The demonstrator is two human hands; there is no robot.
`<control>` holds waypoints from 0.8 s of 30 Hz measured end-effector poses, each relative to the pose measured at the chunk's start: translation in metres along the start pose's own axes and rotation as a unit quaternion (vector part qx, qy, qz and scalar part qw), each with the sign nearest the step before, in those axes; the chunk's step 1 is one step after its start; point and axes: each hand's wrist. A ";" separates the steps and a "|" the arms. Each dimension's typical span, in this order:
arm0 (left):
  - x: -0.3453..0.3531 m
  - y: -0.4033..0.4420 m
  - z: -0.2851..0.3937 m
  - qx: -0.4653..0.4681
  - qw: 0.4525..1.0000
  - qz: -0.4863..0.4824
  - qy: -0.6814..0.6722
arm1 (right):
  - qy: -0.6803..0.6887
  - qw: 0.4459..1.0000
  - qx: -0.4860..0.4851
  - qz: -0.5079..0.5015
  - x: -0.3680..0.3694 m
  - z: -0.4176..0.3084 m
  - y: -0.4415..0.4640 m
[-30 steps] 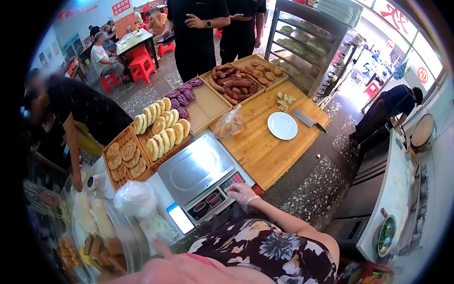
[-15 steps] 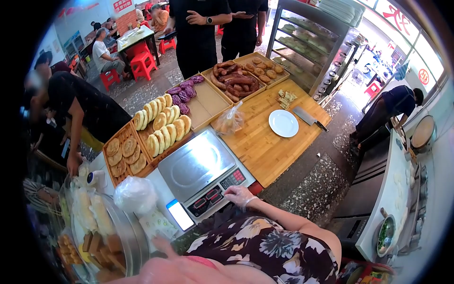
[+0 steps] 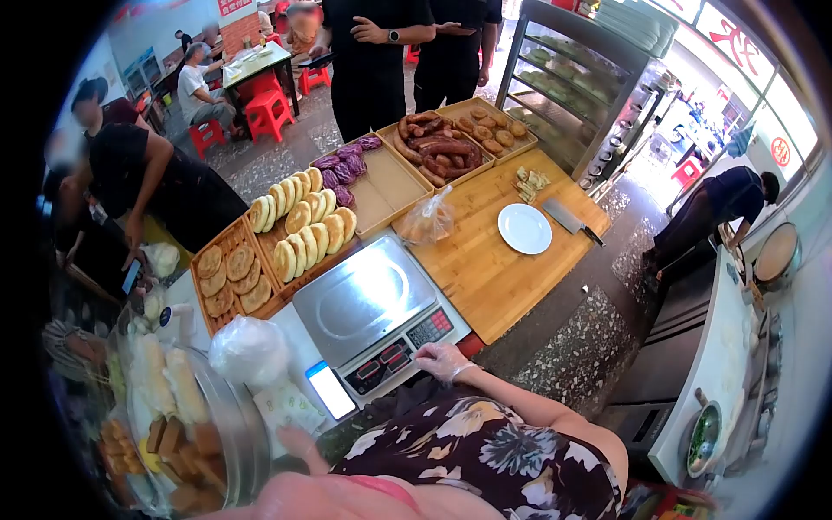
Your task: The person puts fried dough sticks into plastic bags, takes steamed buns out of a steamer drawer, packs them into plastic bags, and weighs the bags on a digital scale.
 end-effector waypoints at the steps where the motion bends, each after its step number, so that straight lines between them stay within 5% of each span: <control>1: 0.000 0.003 0.002 0.016 1.000 -0.003 0.022 | -0.002 1.000 0.004 -0.004 -0.001 0.002 0.000; 2: 0.003 0.006 -0.005 0.024 0.998 -0.009 0.049 | -0.016 1.000 -0.021 0.011 -0.001 0.005 0.001; 3: 0.035 0.007 -0.026 0.114 0.975 0.083 0.174 | -0.033 0.999 -0.043 0.006 0.002 0.007 0.003; 4: 0.041 0.014 -0.029 0.092 0.967 -0.038 0.234 | -0.059 0.997 -0.047 0.016 0.003 0.005 0.003; 5: 0.037 0.018 -0.018 -0.048 0.971 -0.113 0.207 | -0.060 0.997 -0.046 0.016 0.004 0.004 0.007; 7: 0.091 0.033 -0.063 0.196 0.918 0.008 0.345 | -0.088 0.996 -0.016 0.005 0.003 0.010 0.015; 9: 0.041 0.020 -0.032 -0.029 0.999 -0.021 0.035 | 0.026 0.999 0.022 -0.002 0.001 0.023 0.015; 10: 0.017 0.019 -0.021 0.007 1.000 0.011 -0.011 | 0.055 0.997 0.048 -0.008 0.004 0.009 0.011; 24: -0.003 0.021 -0.008 -0.055 0.997 0.047 -0.038 | -0.052 0.997 0.029 -0.057 0.014 -0.003 0.009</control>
Point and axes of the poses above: each hand's wrist, its own y-axis towards the middle knuckle, its own x-axis out of the palm, z = x × y, and after that the axes turned 14 degrees about y, right-handed
